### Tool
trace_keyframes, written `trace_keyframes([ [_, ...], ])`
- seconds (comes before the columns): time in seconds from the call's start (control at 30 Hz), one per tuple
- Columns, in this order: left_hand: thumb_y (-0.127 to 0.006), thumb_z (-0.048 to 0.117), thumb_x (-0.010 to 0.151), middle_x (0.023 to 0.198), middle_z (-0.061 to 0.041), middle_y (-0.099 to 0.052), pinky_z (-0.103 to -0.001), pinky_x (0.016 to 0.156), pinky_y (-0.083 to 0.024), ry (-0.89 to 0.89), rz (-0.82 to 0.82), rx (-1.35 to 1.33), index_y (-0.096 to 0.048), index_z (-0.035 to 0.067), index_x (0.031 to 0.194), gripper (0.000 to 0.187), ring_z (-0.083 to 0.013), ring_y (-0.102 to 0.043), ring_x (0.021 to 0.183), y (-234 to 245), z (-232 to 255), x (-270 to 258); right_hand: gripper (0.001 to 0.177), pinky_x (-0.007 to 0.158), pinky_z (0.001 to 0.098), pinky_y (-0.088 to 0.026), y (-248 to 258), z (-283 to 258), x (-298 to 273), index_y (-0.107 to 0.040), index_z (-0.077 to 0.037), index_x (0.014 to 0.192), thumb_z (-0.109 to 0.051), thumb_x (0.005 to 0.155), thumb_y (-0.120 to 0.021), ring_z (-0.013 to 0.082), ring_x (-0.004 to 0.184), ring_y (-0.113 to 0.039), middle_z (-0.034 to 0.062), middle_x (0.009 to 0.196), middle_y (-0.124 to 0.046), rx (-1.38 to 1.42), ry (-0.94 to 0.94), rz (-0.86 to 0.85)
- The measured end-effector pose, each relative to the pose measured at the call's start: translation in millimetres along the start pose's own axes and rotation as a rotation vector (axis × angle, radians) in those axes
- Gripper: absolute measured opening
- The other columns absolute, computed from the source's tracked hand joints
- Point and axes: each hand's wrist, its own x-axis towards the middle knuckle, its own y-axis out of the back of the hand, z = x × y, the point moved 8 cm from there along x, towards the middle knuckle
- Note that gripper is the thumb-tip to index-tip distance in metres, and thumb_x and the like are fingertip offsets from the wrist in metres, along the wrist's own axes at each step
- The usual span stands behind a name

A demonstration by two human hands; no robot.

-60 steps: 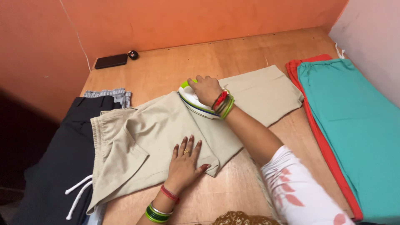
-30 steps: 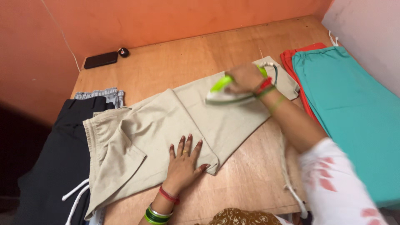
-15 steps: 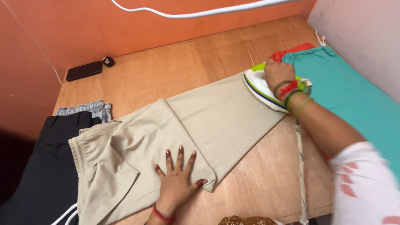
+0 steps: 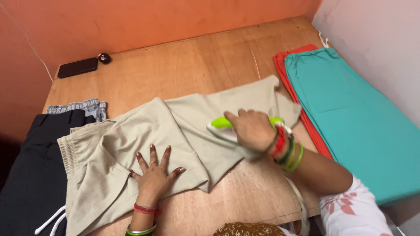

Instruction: The person irons a pair of beige pants on a wooden table. They repeatedly smooth the fabric with one hand while moving a green iron over the surface with the other, adjusting the garment several times to cover different areas.

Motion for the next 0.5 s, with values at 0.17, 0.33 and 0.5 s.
trace_keyframes([
  [0.17, -0.044, 0.086, 0.081, 0.171, -0.008, 0.002, -0.088, 0.101, -0.009, -0.003, 0.01, 0.017, -0.017, 0.043, 0.16, 0.094, -0.054, 0.012, 0.151, 0.0, 2.7, 0.3, 0.042, 0.065, 0.0538, -0.054, -4.0, 29.0, 10.6, -0.062, -0.021, 0.131, -0.022, 0.089, -0.056, 0.0378, 0.08, -0.071, 0.0163, 0.093, -0.071, 0.007, -0.079, 0.07],
  [0.33, -0.045, 0.085, 0.082, 0.172, -0.008, 0.001, -0.087, 0.103, -0.01, 0.006, 0.012, 0.008, -0.018, 0.043, 0.16, 0.093, -0.0527, 0.011, 0.152, 3.4, 2.9, -1.4, 0.039, 0.059, 0.0541, -0.052, -26.6, 118.7, 94.6, -0.068, -0.014, 0.128, -0.02, 0.092, -0.055, 0.0376, 0.073, -0.072, 0.0168, 0.082, -0.073, -0.129, -0.148, 0.311],
  [0.5, -0.045, 0.081, 0.084, 0.172, -0.007, -0.001, -0.086, 0.105, -0.014, 0.022, 0.046, -0.079, -0.02, 0.045, 0.16, 0.088, -0.0502, 0.009, 0.153, 4.6, -6.4, -1.7, 0.027, 0.07, 0.0532, -0.054, -26.2, 144.9, 139.9, -0.069, -0.014, 0.11, -0.019, 0.087, -0.057, 0.0376, 0.087, -0.073, 0.0167, 0.092, -0.074, -0.131, -0.12, 0.302],
])
